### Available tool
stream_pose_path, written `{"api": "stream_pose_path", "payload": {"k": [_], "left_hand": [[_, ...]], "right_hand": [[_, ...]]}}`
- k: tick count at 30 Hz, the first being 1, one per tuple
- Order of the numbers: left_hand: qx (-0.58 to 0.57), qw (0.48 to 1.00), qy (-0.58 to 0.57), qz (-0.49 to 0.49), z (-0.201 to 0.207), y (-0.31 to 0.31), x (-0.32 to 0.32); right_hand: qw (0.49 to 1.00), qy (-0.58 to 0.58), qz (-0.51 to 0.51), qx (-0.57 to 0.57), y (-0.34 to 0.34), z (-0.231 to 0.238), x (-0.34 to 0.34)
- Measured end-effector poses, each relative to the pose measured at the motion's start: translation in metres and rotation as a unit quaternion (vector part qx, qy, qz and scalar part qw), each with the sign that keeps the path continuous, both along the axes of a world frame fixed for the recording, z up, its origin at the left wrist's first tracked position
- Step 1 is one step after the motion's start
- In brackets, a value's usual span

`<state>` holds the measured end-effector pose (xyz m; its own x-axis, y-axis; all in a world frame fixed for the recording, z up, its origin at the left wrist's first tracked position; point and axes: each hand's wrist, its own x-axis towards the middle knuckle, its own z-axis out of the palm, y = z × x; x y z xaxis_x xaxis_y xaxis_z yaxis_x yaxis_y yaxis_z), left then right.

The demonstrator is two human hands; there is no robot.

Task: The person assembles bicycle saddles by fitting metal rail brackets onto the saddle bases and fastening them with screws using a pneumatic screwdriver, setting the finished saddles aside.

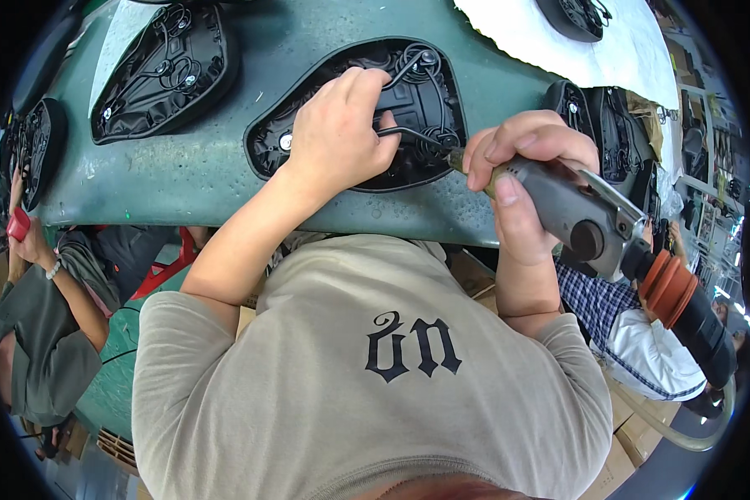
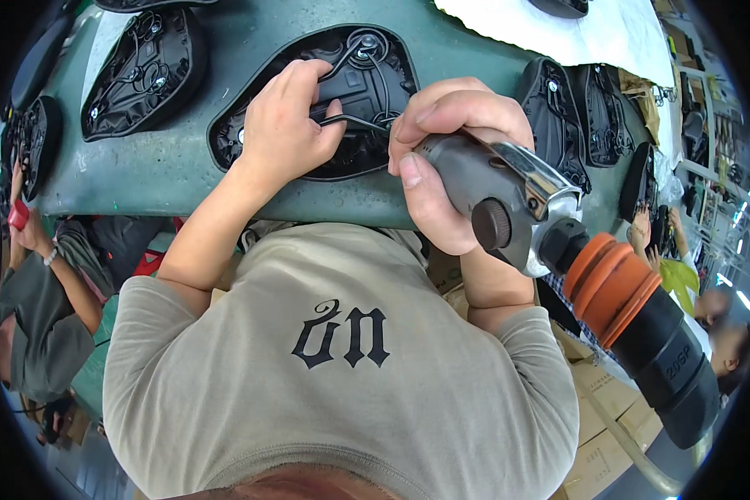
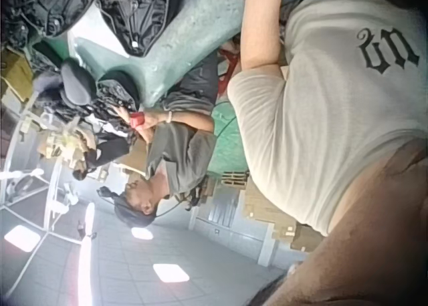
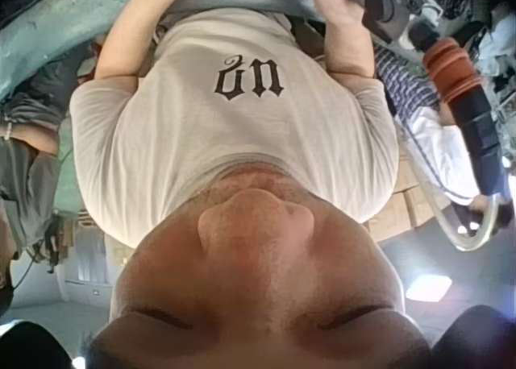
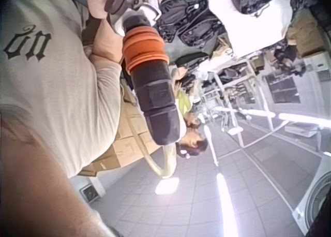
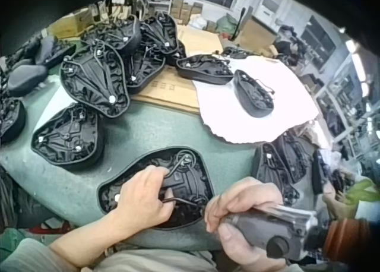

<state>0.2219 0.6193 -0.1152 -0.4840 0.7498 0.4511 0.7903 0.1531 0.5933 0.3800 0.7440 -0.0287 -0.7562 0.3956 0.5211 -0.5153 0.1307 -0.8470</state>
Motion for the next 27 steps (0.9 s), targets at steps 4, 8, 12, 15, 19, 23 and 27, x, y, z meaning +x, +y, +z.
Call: {"api": "stream_pose_path", "payload": {"k": [4,8,12,15,19,23,27], "left_hand": [[0.008,1.0,-0.002,-0.001,0.001,0.001,-0.003],[0.028,1.0,0.004,0.001,-0.002,0.001,-0.01],[0.04,0.999,0.006,-0.004,0.004,0.003,-0.006],[0.035,0.999,-0.022,-0.033,0.016,-0.009,-0.013],[0.009,0.998,0.055,0.01,0.019,-0.039,-0.029],[-0.033,0.999,0.023,-0.023,0.043,-0.069,-0.05],[0.092,0.984,0.074,0.134,0.076,-0.107,-0.105]], "right_hand": [[0.999,-0.008,0.045,0.023,0.012,0.002,-0.004],[0.998,-0.051,0.01,-0.017,0.0,0.016,-0.007],[0.998,0.035,-0.018,0.049,0.003,0.042,0.018],[0.995,0.073,-0.042,0.062,0.02,0.047,0.026],[0.992,0.026,-0.117,0.029,0.054,0.001,0.03],[0.982,-0.068,-0.174,-0.025,0.066,-0.046,0.039],[0.979,-0.064,-0.186,-0.057,0.072,-0.053,0.046]]}}
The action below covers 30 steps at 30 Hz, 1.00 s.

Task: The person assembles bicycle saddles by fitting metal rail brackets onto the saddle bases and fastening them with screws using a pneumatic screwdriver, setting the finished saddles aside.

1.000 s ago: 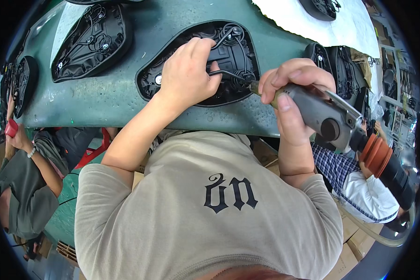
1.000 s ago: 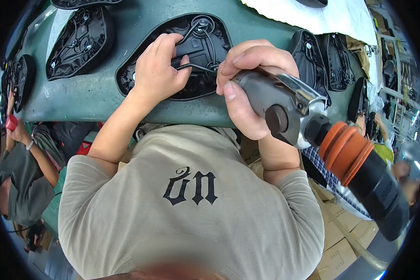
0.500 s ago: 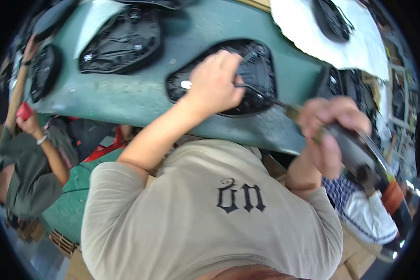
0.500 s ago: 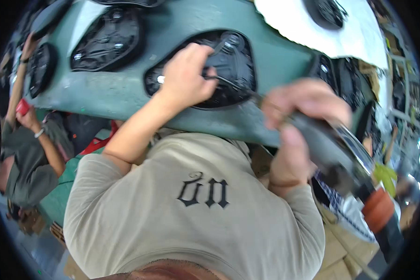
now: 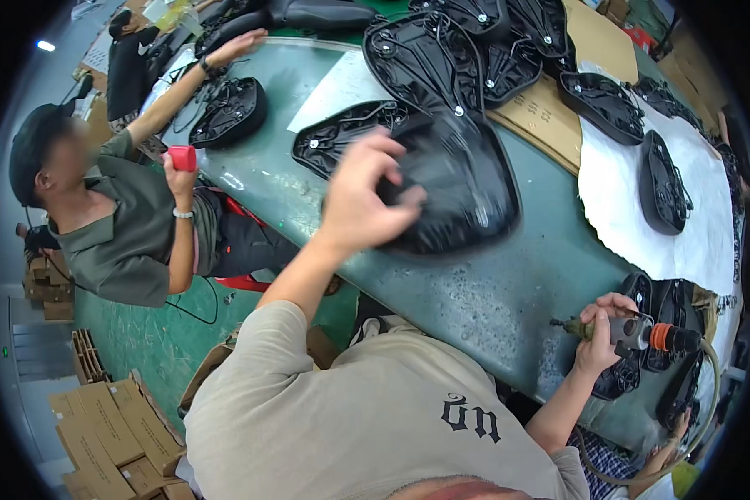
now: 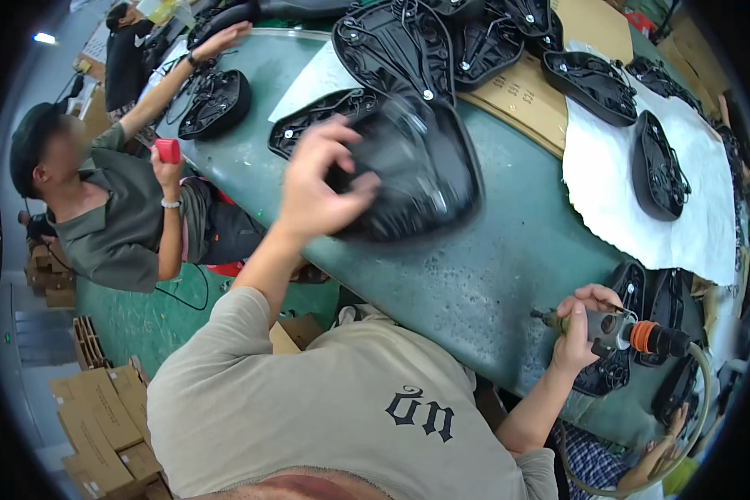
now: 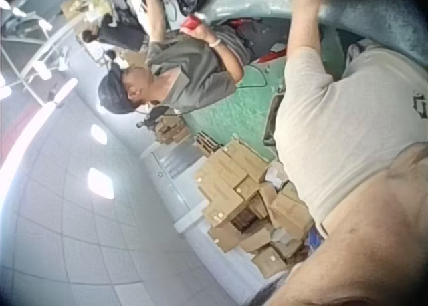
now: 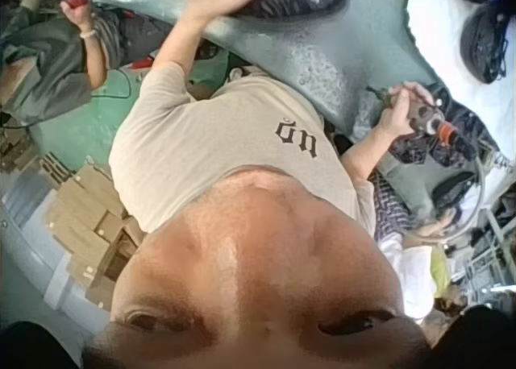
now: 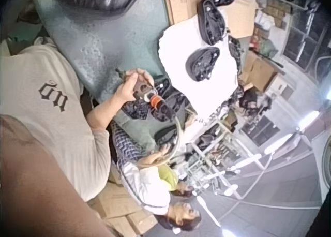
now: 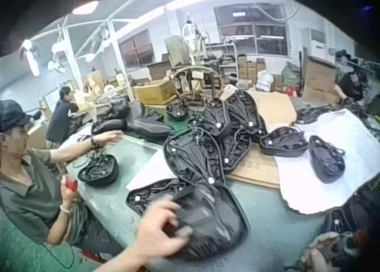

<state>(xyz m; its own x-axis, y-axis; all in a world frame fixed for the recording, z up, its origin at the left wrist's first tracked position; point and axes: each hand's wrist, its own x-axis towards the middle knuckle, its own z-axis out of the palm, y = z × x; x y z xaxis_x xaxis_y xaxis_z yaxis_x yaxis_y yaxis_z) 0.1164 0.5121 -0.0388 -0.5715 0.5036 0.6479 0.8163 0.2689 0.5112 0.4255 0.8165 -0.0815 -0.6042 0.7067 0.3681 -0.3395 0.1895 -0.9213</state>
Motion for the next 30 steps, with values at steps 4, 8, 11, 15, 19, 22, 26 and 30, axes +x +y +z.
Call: {"api": "stream_pose_path", "payload": {"k": [4,8,11,15,19,22,26,30], "left_hand": [[0.07,0.952,-0.07,0.288,0.035,-0.031,-0.08],[-0.008,0.898,-0.15,0.414,0.043,-0.052,-0.196],[-0.049,0.87,-0.16,0.464,0.021,-0.035,-0.254],[-0.209,0.849,-0.203,0.44,-0.054,-0.044,-0.329],[-0.341,0.839,-0.215,0.365,-0.079,-0.02,-0.293],[-0.331,0.865,-0.169,0.337,-0.071,-0.025,-0.253],[-0.037,0.967,0.027,0.252,-0.055,-0.019,-0.193],[0.079,0.977,0.152,0.127,-0.015,0.0,-0.074]], "right_hand": [[1.0,0.012,-0.012,-0.01,0.002,-0.001,0.002],[0.999,0.021,-0.044,-0.009,-0.002,-0.003,0.008],[0.998,0.045,-0.041,0.004,-0.009,-0.003,0.011],[0.997,0.061,-0.03,0.024,-0.011,-0.006,0.01],[0.992,0.037,-0.12,-0.031,-0.006,0.002,0.024],[0.965,-0.049,-0.237,-0.105,0.015,0.019,0.04],[0.921,-0.117,-0.308,-0.21,0.04,0.022,0.067],[0.918,-0.186,-0.276,-0.216,0.03,0.027,0.051]]}}
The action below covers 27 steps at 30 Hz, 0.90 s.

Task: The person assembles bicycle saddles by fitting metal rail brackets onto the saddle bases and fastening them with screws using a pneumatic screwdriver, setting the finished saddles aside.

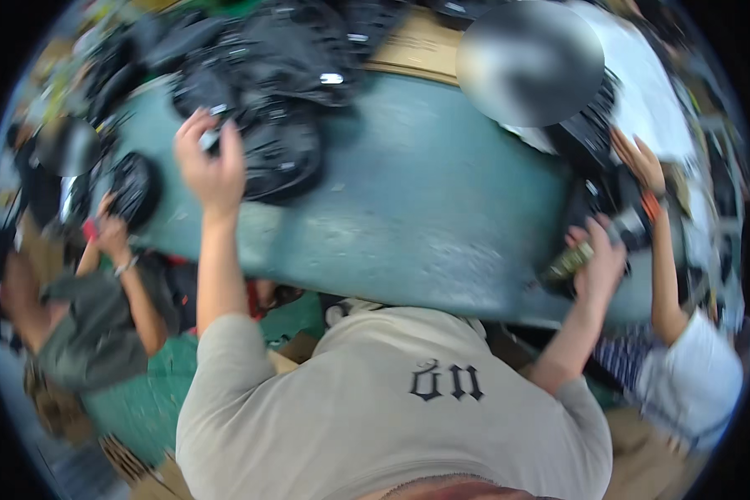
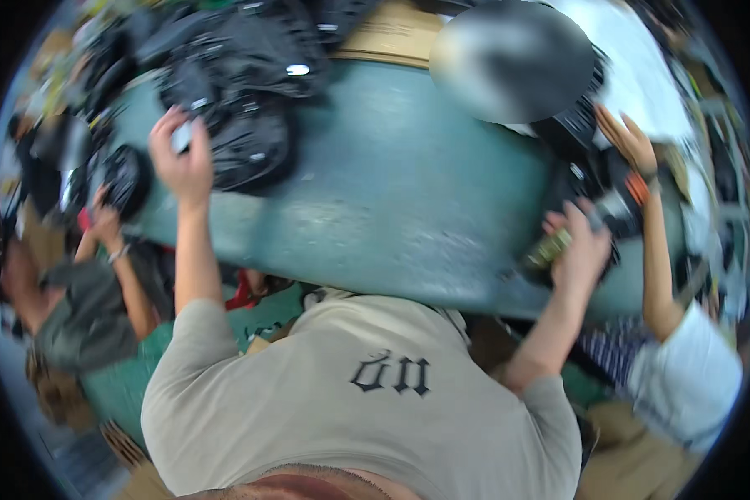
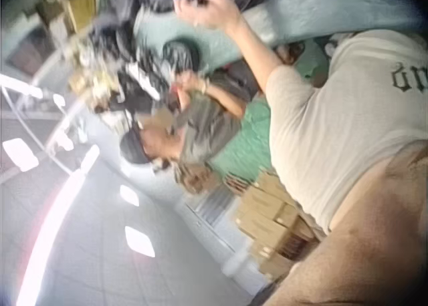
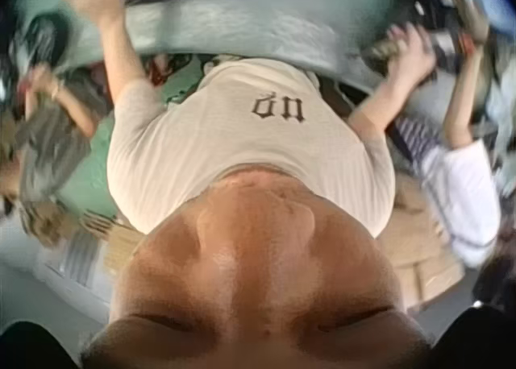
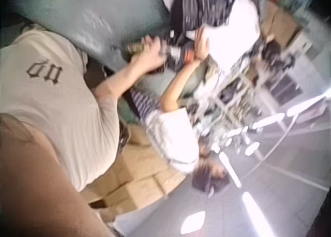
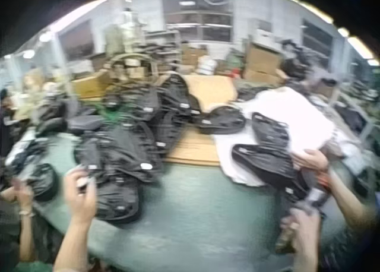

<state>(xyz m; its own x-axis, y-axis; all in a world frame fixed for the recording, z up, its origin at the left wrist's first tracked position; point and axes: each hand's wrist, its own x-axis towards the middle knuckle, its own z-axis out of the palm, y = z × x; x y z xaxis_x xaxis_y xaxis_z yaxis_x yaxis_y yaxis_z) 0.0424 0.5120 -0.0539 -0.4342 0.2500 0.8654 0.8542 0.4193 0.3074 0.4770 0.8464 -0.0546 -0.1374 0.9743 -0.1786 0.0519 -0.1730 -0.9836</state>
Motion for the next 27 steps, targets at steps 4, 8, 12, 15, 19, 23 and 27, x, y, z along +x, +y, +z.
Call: {"api": "stream_pose_path", "payload": {"k": [4,8,12,15,19,23,27], "left_hand": [[-0.074,0.984,0.02,-0.162,-0.021,0.019,0.065],[-0.121,0.947,-0.047,-0.295,-0.04,0.055,0.1],[-0.125,0.922,-0.067,-0.36,-0.047,0.086,0.127],[-0.153,0.897,-0.069,-0.409,-0.043,0.098,0.142],[-0.168,0.885,-0.094,-0.424,-0.05,0.097,0.151],[-0.181,0.878,-0.149,-0.418,-0.066,0.09,0.155],[-0.205,0.861,-0.153,-0.439,-0.066,0.091,0.162]], "right_hand": [[0.988,-0.117,0.087,0.056,0.008,-0.012,-0.021],[0.991,-0.05,0.121,0.012,-0.017,0.008,-0.021],[0.982,-0.076,0.17,0.038,-0.045,0.021,-0.023],[0.971,-0.196,0.101,0.092,-0.032,0.017,-0.017],[0.99,-0.125,0.057,-0.001,-0.024,0.006,0.0],[0.993,-0.069,0.09,-0.015,-0.033,0.001,0.0],[0.987,-0.101,0.118,-0.052,-0.038,-0.012,-0.01]]}}
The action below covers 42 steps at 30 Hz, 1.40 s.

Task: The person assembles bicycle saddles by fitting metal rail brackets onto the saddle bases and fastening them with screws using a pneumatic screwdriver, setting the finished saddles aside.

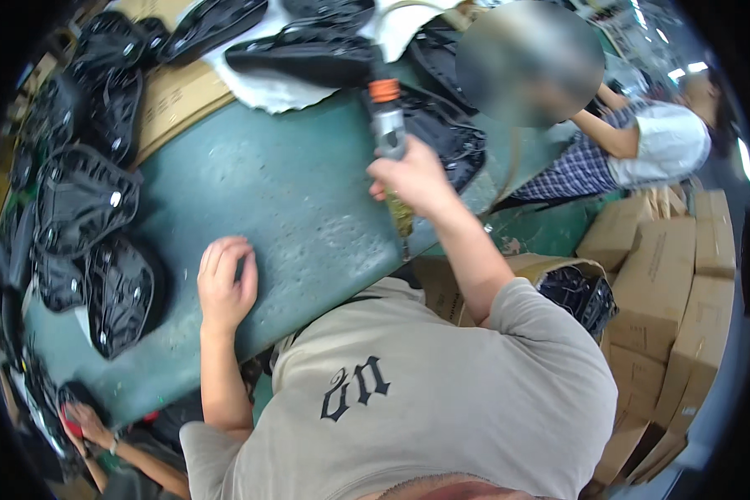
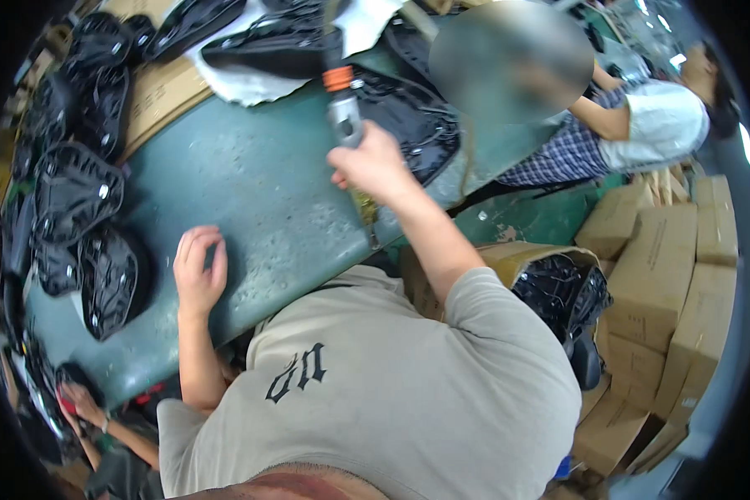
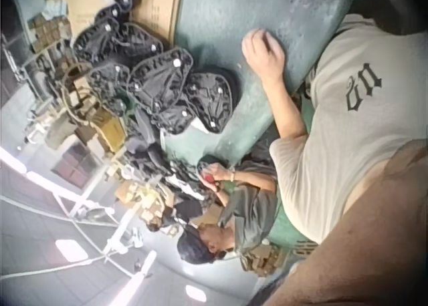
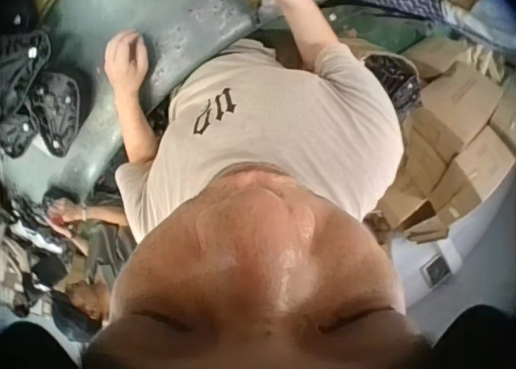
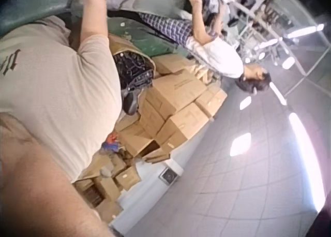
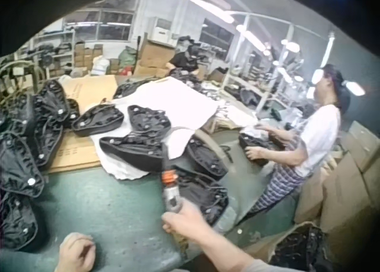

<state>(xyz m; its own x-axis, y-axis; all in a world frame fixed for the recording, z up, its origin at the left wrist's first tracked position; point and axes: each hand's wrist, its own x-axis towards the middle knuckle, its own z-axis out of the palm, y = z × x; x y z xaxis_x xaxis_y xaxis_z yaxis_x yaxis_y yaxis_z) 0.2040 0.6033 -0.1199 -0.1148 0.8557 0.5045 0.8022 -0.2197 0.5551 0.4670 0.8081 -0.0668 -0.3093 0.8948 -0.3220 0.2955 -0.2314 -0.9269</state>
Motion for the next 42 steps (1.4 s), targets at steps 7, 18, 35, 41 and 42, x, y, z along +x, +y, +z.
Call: {"api": "stream_pose_path", "payload": {"k": [7,18,35,41,42], "left_hand": [[-0.007,1.0,-0.02,0.0,-0.008,0.002,0.002],[-0.104,0.988,0.001,-0.116,0.008,0.033,0.022],[0.0,0.993,-0.116,-0.027,-0.036,0.006,0.02],[0.006,0.991,-0.128,-0.035,-0.045,0.002,0.016],[0.0,0.991,-0.133,-0.033,-0.045,0.002,0.015]], "right_hand": [[0.998,-0.033,0.047,0.026,-0.014,0.009,0.011],[0.93,0.024,0.358,-0.082,-0.066,0.032,0.036],[0.825,0.396,0.347,0.207,-0.06,0.056,-0.086],[0.826,0.381,0.375,0.177,-0.065,0.043,-0.115],[0.831,0.38,0.368,0.17,-0.065,0.044,-0.119]]}}
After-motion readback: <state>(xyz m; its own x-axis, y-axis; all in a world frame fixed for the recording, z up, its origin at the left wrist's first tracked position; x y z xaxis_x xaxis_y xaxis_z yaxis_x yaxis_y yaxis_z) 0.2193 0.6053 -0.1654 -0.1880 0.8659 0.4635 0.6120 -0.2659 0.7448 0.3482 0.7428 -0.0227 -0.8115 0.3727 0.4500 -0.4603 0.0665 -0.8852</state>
